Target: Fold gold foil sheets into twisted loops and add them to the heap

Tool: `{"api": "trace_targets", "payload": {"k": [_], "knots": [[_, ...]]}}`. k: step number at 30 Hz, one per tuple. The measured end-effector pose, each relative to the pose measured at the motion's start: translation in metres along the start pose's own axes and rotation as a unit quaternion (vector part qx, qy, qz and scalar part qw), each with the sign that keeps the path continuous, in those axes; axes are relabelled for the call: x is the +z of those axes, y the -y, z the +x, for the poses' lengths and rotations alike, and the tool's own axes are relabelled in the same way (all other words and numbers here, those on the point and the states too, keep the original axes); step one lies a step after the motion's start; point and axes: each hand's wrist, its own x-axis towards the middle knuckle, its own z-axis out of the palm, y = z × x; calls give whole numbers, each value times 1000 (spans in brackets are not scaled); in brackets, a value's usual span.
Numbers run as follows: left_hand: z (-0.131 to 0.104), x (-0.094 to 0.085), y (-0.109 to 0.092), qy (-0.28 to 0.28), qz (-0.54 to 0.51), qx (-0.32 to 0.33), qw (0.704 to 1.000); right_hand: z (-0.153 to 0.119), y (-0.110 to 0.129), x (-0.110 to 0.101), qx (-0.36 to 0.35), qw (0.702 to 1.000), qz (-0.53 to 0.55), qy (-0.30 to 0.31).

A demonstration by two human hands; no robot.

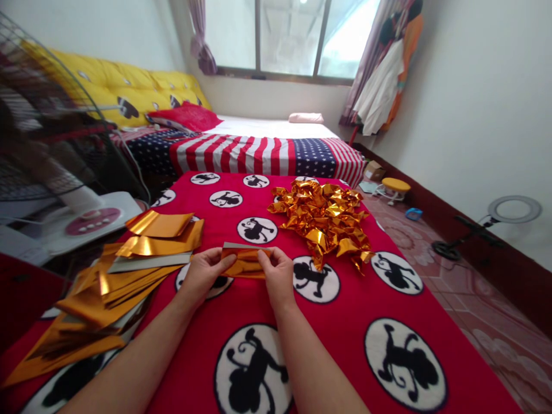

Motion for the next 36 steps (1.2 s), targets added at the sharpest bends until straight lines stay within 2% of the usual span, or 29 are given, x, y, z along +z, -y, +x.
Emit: {"api": "trace_targets", "payload": {"k": [13,21,36], "knots": [[0,0,2,-30,25,8,999,-1,1,0,6,999,42,-7],[0,0,1,-22,36,9,999,-1,1,0,-12,999,15,-31],[-2,1,0,-31,41,14,999,-2,2,1,-17,999,20,-37]]}}
